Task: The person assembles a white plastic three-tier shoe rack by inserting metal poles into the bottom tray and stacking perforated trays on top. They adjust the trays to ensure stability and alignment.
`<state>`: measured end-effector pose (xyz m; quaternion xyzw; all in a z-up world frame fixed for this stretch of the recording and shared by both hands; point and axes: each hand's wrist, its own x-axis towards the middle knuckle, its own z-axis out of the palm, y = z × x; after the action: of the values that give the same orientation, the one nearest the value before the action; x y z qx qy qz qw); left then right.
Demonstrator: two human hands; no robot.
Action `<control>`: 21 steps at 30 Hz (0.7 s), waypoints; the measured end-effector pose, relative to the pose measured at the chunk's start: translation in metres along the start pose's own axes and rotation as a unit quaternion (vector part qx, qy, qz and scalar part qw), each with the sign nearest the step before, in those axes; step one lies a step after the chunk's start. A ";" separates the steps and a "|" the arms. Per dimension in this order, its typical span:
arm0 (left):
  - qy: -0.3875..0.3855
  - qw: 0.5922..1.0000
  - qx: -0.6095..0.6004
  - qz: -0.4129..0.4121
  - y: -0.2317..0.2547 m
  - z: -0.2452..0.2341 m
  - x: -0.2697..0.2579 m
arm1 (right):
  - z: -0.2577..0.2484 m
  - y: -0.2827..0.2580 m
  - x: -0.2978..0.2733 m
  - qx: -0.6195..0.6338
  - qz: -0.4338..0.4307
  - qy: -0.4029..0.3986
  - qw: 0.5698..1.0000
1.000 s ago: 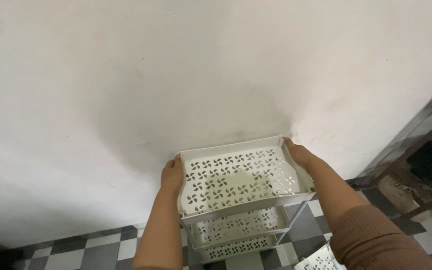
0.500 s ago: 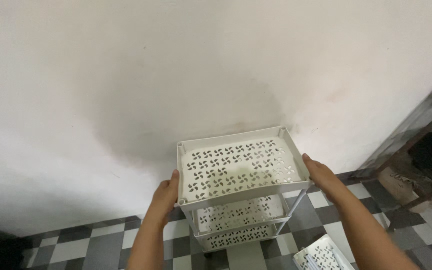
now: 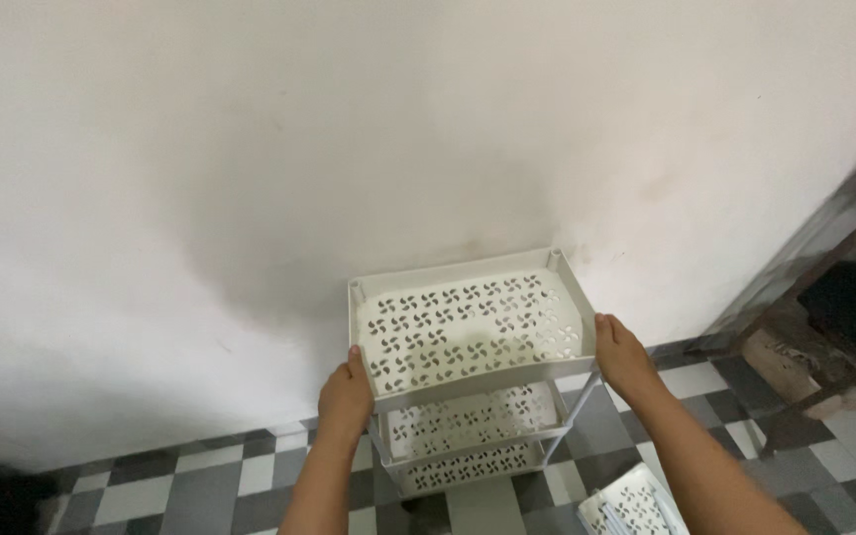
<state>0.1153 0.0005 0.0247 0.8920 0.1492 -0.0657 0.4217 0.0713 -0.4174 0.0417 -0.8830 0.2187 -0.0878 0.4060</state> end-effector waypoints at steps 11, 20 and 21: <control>0.140 0.983 0.036 0.111 0.047 -0.026 -0.066 | -0.010 -0.032 -0.017 -0.163 -0.136 0.060 0.976; 0.091 0.942 0.230 0.226 0.044 0.008 -0.102 | 0.010 -0.020 -0.032 -0.275 -0.265 0.081 0.920; 0.095 0.940 0.237 0.226 0.044 0.007 -0.099 | 0.010 -0.022 -0.030 -0.270 -0.262 0.075 0.924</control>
<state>0.0353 -0.0524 0.0767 0.9784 -0.0369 0.0829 0.1855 0.0544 -0.3840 0.0525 -0.9758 0.0247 -0.1942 0.0974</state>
